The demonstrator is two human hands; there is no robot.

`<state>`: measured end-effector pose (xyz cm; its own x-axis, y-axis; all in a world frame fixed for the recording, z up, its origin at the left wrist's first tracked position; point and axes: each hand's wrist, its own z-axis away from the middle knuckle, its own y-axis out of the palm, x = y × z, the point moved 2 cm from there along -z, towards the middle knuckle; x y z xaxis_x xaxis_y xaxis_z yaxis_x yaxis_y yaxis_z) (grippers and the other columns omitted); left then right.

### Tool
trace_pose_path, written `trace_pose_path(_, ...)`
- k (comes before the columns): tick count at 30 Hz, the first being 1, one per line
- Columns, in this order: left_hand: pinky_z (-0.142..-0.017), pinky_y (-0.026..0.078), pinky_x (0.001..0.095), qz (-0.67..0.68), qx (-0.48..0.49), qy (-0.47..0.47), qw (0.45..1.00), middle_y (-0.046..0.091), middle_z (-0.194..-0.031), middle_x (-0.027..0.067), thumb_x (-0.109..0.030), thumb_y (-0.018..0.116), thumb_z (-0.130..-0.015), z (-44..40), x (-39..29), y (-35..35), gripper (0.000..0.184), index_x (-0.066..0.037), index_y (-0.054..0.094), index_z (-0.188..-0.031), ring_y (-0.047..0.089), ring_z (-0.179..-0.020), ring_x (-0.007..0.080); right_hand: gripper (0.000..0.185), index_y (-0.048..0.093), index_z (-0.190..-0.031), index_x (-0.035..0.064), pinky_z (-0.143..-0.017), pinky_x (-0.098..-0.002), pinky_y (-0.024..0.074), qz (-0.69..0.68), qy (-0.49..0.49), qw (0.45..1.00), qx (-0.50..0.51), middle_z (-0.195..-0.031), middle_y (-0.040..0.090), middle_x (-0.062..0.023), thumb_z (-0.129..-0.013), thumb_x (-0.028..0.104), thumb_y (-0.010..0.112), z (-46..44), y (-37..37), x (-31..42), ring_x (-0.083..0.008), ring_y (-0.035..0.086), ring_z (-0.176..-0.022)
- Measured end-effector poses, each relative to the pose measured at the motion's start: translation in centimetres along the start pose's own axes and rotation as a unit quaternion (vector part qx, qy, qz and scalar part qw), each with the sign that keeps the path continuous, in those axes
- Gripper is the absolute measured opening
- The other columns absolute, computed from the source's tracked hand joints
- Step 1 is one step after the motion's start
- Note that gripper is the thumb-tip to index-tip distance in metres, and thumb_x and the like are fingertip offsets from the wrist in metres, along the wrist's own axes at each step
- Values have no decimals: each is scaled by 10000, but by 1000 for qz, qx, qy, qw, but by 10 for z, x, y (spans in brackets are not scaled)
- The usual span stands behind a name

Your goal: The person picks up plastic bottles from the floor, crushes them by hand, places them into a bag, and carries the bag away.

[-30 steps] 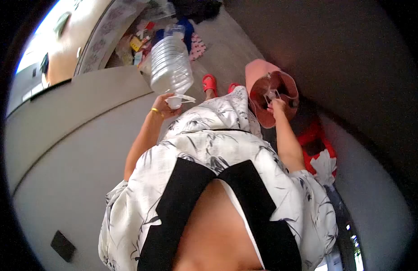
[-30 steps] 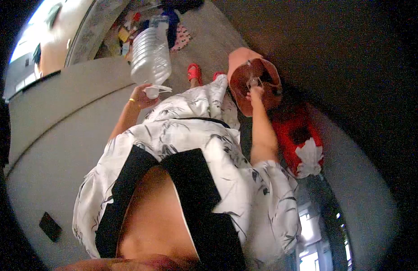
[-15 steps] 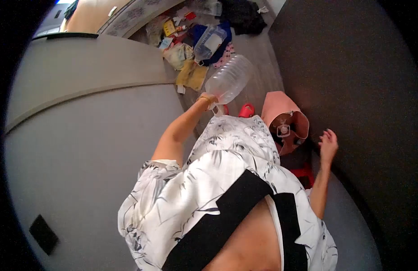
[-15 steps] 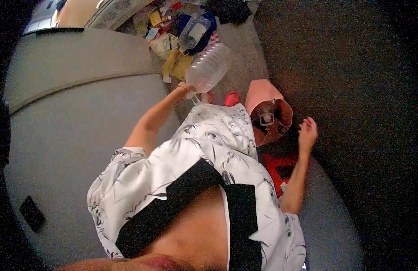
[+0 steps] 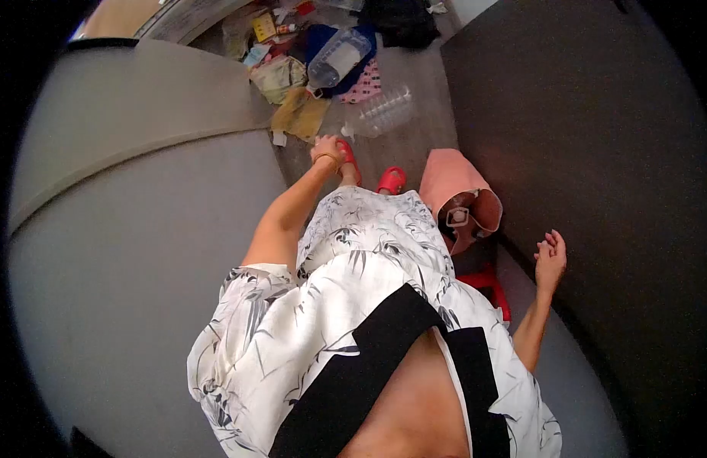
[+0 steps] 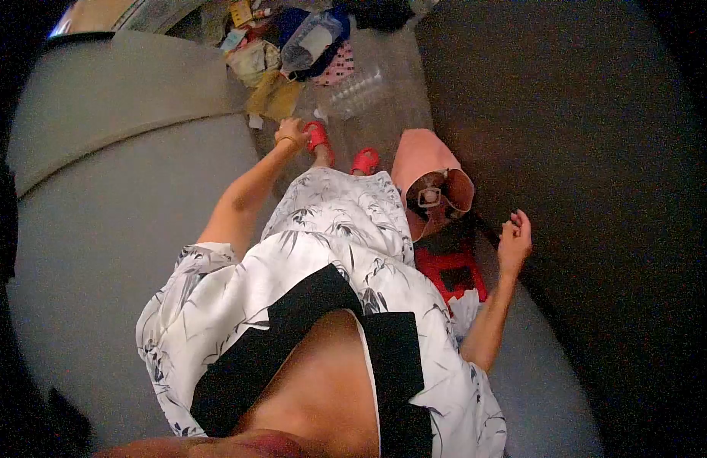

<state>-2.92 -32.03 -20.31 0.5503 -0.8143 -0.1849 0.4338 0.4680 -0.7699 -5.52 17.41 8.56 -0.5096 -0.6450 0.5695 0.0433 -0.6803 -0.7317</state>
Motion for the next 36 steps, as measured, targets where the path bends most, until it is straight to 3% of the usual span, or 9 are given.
trace_pose_path(2, -856, 400, 372, 101, 27, -16, 994, 551, -1060, 135, -307, 592, -644, 2, 34, 12, 480, -112, 545, -1080, 498, -1032, 284, 352, 450, -1150, 26, -680, -254, 444, 35, -43, 998, -5, -1043, 537, -88, -802, 64, 489, -5, 10, -3, -118, 526, -806)
trace_pose_path(4, -810, 428, 376, 73, 18, -63, 995, 583, -963, 150, -253, 561, -618, 5, 71, 30, 341, -85, 611, -911, 530, -952, 306, 353, 454, -1148, 25, -715, -266, 439, 56, -71, 996, -17, -1042, 539, -97, -798, 61, 488, -6, 16, -8, -133, 530, -811)
trace_pose_path(6, -799, 433, 376, 151, 6, -144, 978, 581, -973, 153, -246, 549, -626, 14, 124, 71, 348, -64, 605, -917, 540, -934, 315, 355, 458, -1147, 28, -745, -274, 432, 62, -102, 992, -29, -1041, 541, -110, -795, 58, 486, -5, 22, -16, -150, 533, -816)
trace_pose_path(14, -788, 426, 309, 236, 65, -339, 908, 596, -975, 152, -182, 553, -657, 145, 152, 61, 364, -26, 593, -983, 572, -914, 257, 331, 467, -1142, 37, -691, -275, 450, 115, -205, 965, -118, -1086, 518, -111, -814, 85, 471, 0, 2, -11, -175, 540, -857)
trace_pose_path(23, -762, 440, 328, 289, -27, -230, 929, 618, -912, 134, -164, 526, -686, 158, 173, 99, 304, -8, 609, -935, 587, -861, 229, 320, 484, -1123, 41, -639, -272, 464, 158, -251, 930, -219, -1072, 507, -117, -811, 109, 499, -16, -20, -4, -182, 547, -830)
trace_pose_path(29, -690, 446, 353, 340, -98, -190, 916, 622, -860, 149, -275, 542, -692, 165, 168, 95, 328, -33, 619, -900, 594, -813, 241, 311, 493, -1109, 37, -669, -286, 466, 132, -292, 921, -223, -1052, 535, -133, -807, 110, 499, -47, -10, 2, -217, 563, -839)
trace_pose_path(33, -625, 439, 334, 242, -160, -310, 906, 614, -731, 124, -358, 532, -709, 205, 121, 18, 365, -23, 628, -816, 580, -699, 184, 294, 508, -1071, 34, -700, -304, 457, 74, -319, 933, -151, -936, 582, -99, -801, 150, 508, -46, 22, 10, -223, 570, -811)
trace_pose_path(34, -619, 439, 330, 253, -187, -309, 898, 606, -699, 114, -377, 530, -713, 212, 116, 8, 378, -21, 629, -790, 569, -668, 169, 179, 525, -890, 29, -606, -311, 441, 44, -320, 932, -164, -775, 560, -83, -786, 174, 542, -40, 31, 14, -192, 542, -681)
trace_pose_path(36, -595, 436, 318, 288, -218, -284, 888, 589, -654, 88, -402, 534, -716, 225, 102, -22, 395, -19, 630, -744, 541, -608, 148, 172, 471, -767, 35, -540, -319, 403, 100, -276, 947, -129, -679, 497, -78, -777, 182, 561, -27, 41, 19, -178, 482, -595)
